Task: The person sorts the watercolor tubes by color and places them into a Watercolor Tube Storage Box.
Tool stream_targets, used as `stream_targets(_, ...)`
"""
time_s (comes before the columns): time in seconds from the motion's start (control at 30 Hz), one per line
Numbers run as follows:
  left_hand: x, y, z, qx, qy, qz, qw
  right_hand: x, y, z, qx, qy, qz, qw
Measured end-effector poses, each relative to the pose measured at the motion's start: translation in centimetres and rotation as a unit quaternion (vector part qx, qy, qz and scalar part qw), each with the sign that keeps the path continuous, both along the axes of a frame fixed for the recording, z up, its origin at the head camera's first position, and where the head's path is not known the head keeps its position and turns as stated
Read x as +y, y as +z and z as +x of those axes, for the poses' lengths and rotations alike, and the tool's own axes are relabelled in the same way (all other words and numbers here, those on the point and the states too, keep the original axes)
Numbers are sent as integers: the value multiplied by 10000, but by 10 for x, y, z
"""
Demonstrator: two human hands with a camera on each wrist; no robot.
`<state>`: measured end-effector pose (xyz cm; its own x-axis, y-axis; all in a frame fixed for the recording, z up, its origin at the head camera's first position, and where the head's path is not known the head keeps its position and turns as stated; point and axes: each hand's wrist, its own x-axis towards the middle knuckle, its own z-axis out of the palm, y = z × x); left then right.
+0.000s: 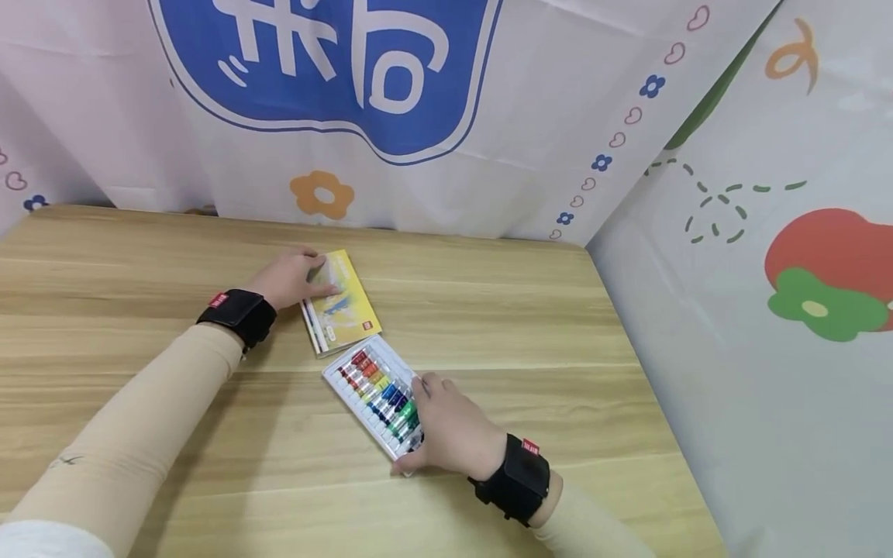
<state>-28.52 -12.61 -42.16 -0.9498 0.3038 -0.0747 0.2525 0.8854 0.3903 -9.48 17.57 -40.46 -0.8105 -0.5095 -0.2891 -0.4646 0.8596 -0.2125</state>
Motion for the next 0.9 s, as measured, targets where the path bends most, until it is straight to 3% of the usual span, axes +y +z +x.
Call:
stream_targets(0.17,-1,1,-3,-43,-22,-92,9999,-7,3,0,-51,-121,167,9998)
stream_targets(0.37,3,14,-1,-293,1,52,9996,-12,4,0,-118,-227,284,9993)
stream_targets(0.57,4,19,-2,-514,53,-85,9986,-13,3,3,-214,-160,267,9993)
stream_targets(0.9,4,27,-6,-749,39,100,9971,-7,3,-7,-170,-246,200,9994)
